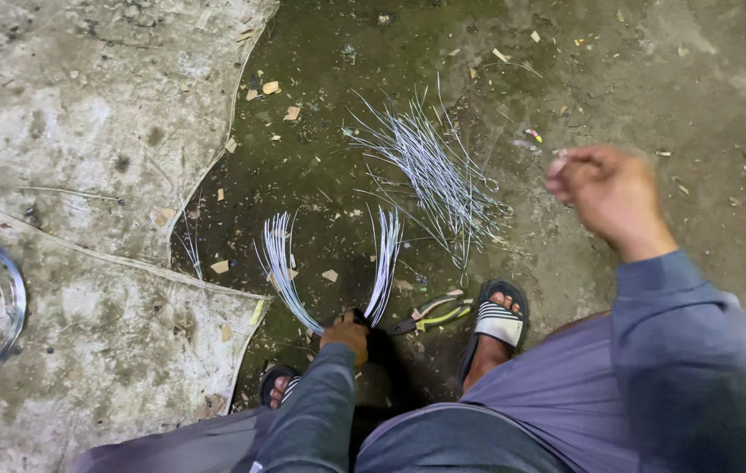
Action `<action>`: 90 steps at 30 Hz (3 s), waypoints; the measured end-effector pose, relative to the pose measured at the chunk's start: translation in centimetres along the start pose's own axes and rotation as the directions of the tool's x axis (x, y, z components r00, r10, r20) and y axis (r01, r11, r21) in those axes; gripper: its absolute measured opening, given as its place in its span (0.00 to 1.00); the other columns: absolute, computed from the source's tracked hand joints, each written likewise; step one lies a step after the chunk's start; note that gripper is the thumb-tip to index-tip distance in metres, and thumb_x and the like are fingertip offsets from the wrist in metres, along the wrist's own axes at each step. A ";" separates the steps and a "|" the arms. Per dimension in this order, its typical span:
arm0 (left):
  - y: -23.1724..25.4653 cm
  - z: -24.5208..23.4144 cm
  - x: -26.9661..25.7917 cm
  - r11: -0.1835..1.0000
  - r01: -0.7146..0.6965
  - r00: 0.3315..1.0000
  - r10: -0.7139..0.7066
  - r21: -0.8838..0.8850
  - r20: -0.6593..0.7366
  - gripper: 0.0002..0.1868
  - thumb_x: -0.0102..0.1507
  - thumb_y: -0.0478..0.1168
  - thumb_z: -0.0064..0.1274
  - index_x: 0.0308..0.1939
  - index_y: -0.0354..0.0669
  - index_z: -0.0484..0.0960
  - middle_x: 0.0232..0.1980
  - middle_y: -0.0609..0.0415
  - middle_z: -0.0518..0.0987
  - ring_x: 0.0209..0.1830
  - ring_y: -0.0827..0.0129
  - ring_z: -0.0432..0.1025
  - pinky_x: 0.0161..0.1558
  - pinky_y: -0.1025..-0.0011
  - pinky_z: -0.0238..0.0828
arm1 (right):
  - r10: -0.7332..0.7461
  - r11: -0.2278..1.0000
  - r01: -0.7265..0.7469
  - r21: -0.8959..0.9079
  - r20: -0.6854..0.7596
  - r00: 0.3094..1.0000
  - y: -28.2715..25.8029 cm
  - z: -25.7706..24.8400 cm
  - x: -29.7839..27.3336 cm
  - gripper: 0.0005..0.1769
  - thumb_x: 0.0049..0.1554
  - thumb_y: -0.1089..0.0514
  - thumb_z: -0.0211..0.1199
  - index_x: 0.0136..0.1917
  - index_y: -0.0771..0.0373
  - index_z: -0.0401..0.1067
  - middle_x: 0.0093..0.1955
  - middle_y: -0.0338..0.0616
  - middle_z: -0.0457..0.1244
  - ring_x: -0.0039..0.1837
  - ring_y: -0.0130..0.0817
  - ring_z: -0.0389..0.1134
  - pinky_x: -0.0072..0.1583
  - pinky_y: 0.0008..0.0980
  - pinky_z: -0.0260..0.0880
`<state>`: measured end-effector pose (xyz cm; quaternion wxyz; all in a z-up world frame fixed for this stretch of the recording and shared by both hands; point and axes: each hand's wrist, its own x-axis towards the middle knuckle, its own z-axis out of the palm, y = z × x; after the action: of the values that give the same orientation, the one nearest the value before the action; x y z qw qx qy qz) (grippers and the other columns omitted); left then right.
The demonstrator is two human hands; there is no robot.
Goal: The person sits on the floor and repeatedly picks up thin metal wires, bends them into U-shapes, and places them in a growing pile. The person uses pliers to assist in bending the wires.
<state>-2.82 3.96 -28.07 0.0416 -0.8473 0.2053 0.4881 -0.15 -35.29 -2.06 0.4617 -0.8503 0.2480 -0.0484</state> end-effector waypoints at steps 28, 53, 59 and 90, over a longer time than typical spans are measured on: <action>0.3 -6.7 -3.6 0.930 -0.306 0.705 0.077 -0.205 -0.705 0.08 0.59 0.41 0.57 0.35 0.40 0.85 0.39 0.41 0.83 0.39 0.45 0.77 0.44 0.52 0.74 | -0.080 0.683 0.284 -0.673 0.317 0.945 -4.4 4.0 -4.7 0.23 0.58 0.43 0.61 0.63 0.54 0.75 0.45 0.53 0.72 0.51 0.54 0.73 0.55 0.51 0.72; 4.7 -16.7 -14.5 0.830 -0.545 -0.285 -0.318 -0.120 -0.904 0.33 0.71 0.39 0.52 0.78 0.44 0.57 0.75 0.22 0.53 0.71 0.39 0.64 0.64 0.61 0.74 | -0.183 0.912 0.124 0.391 0.116 0.976 -4.5 8.3 -5.5 0.24 0.66 0.62 0.54 0.75 0.62 0.64 0.35 0.37 0.63 0.35 0.21 0.60 0.37 0.22 0.61; 2.2 -17.6 -14.2 -0.544 -0.802 0.553 -0.524 -0.244 -0.648 0.29 0.71 0.39 0.33 0.77 0.46 0.52 0.62 0.36 0.77 0.50 0.51 0.80 0.51 0.61 0.82 | -0.298 0.954 0.297 0.049 0.010 0.954 -5.8 7.4 -6.5 0.22 0.65 0.60 0.57 0.72 0.58 0.70 0.31 0.36 0.65 0.35 0.19 0.63 0.38 0.23 0.63; 6.7 -17.4 -16.9 0.122 -0.884 0.328 -0.527 -0.452 -0.784 0.17 0.73 0.45 0.52 0.60 0.38 0.86 0.32 0.60 0.74 0.28 0.79 0.61 0.30 0.77 0.59 | -0.542 0.712 0.700 -0.055 0.592 0.597 -3.6 13.7 -9.3 0.12 0.55 0.56 0.66 0.51 0.63 0.78 0.46 0.51 0.71 0.45 0.47 0.73 0.46 0.41 0.73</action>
<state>1.26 -1.65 -3.94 -0.7195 -0.6887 -0.0356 -0.0822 -2.60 -18.86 -5.58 0.3385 -0.9166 -0.2021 0.0670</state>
